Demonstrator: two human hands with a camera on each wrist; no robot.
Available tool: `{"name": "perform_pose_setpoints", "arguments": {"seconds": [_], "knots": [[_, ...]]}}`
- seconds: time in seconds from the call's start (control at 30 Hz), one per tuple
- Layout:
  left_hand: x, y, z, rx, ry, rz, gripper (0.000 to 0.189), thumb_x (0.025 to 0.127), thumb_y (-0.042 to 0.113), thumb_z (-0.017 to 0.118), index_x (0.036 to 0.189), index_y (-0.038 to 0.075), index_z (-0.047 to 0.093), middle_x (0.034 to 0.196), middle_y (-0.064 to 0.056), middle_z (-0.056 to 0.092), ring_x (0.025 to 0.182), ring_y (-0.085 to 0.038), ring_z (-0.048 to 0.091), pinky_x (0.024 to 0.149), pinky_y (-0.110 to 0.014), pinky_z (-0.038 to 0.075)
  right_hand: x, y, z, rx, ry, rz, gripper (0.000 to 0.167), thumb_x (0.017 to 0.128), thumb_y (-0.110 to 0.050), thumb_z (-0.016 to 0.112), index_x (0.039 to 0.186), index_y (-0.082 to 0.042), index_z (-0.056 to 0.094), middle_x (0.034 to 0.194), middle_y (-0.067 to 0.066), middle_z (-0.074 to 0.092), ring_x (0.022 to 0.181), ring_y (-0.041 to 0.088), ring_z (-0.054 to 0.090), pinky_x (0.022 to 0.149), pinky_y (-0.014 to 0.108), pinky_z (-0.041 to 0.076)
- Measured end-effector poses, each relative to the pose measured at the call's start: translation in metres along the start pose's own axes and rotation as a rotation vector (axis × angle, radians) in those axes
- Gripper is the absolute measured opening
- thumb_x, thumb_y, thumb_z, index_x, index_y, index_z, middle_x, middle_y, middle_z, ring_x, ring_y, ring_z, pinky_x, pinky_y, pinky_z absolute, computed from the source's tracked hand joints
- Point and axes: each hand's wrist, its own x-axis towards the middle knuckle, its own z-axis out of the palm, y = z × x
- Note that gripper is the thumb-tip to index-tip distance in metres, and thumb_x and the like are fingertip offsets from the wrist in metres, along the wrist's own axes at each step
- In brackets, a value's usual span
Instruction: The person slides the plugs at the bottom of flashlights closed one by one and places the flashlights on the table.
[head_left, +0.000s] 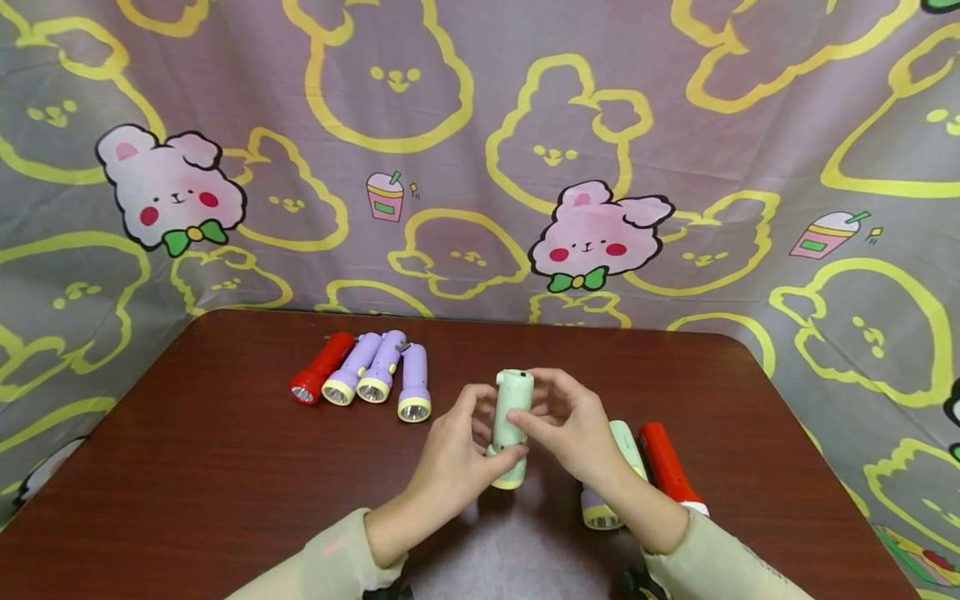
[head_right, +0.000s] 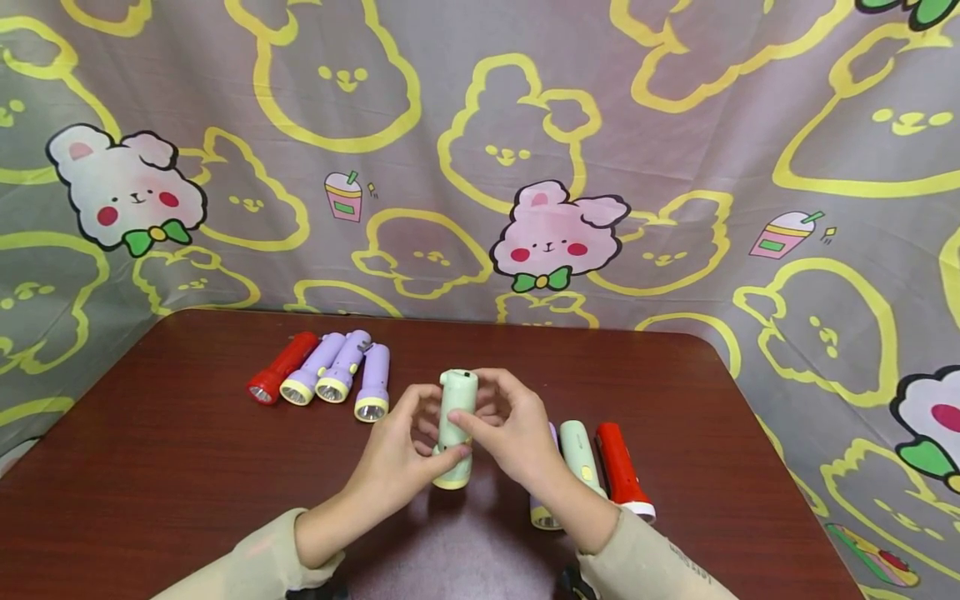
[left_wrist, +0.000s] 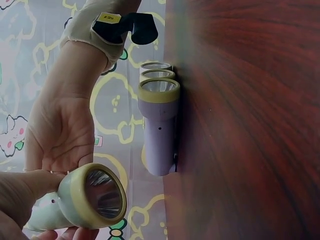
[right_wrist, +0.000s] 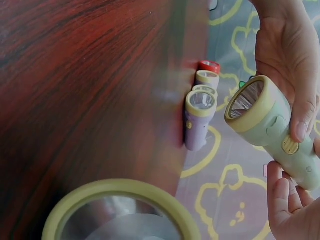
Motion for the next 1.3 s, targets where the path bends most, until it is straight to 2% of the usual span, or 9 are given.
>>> {"name": "perform_pose_setpoints", "arguments": {"seconds": [0.27, 0.43, 0.63, 0.8, 0.97, 1.3], "knots": [[-0.001, -0.002, -0.001, -0.016, -0.012, 0.005, 0.056, 0.073, 0.016, 0.088, 0.118, 0.011, 0.054, 0.091, 0.004, 0.068, 0.072, -0.006, 0.064, 0.064, -0.018, 0.055, -0.001, 0.002, -0.005, -0.012, -0.042, -0.04, 0.043, 0.083, -0.003, 0.078, 0.122, 0.0, 0.059, 0.1, 0.02, 0.07, 0.08, 0.011, 0.067, 0.075, 0.025, 0.058], [-0.001, -0.004, -0.002, -0.033, -0.039, 0.006, 0.056, 0.074, 0.015, 0.087, 0.118, 0.011, 0.055, 0.092, 0.003, 0.068, 0.071, -0.006, 0.064, 0.064, -0.018, 0.055, -0.003, 0.003, -0.013, -0.064, -0.079, -0.049, 0.044, 0.084, -0.008, 0.078, 0.125, -0.006, 0.06, 0.103, 0.014, 0.07, 0.085, 0.011, 0.067, 0.078, 0.026, 0.058], [-0.003, -0.008, -0.004, -0.049, -0.076, -0.009, 0.057, 0.074, 0.015, 0.087, 0.12, 0.009, 0.054, 0.097, -0.001, 0.069, 0.071, -0.006, 0.064, 0.064, -0.019, 0.056, -0.008, 0.006, -0.033, -0.159, -0.109, -0.088, 0.046, 0.087, -0.012, 0.076, 0.129, -0.015, 0.059, 0.104, 0.007, 0.069, 0.091, 0.01, 0.067, 0.08, 0.028, 0.058], [-0.005, -0.01, -0.007, -0.027, -0.062, -0.005, 0.057, 0.073, 0.014, 0.088, 0.119, 0.008, 0.055, 0.098, -0.003, 0.069, 0.071, -0.007, 0.064, 0.063, -0.019, 0.056, -0.013, 0.012, -0.054, -0.244, -0.101, -0.123, 0.047, 0.089, -0.011, 0.074, 0.131, -0.019, 0.058, 0.108, -0.001, 0.069, 0.098, 0.01, 0.068, 0.086, 0.029, 0.057], [-0.006, -0.012, -0.012, -0.032, -0.049, -0.021, 0.055, 0.071, 0.014, 0.088, 0.116, 0.009, 0.057, 0.097, -0.005, 0.07, 0.071, -0.009, 0.065, 0.062, -0.017, 0.055, -0.02, 0.019, -0.074, -0.304, -0.087, -0.141, 0.048, 0.09, -0.009, 0.072, 0.133, -0.019, 0.056, 0.112, -0.001, 0.069, 0.101, 0.002, 0.066, 0.087, 0.025, 0.057], [-0.009, -0.02, -0.018, -0.07, -0.056, -0.071, 0.054, 0.071, 0.011, 0.088, 0.115, 0.008, 0.057, 0.096, -0.007, 0.071, 0.07, -0.007, 0.064, 0.062, -0.017, 0.056, -0.035, 0.033, -0.103, -0.394, -0.072, -0.087, 0.048, 0.092, -0.013, 0.071, 0.136, -0.021, 0.055, 0.123, 0.002, 0.066, 0.113, -0.007, 0.058, 0.094, 0.011, 0.048]]}}
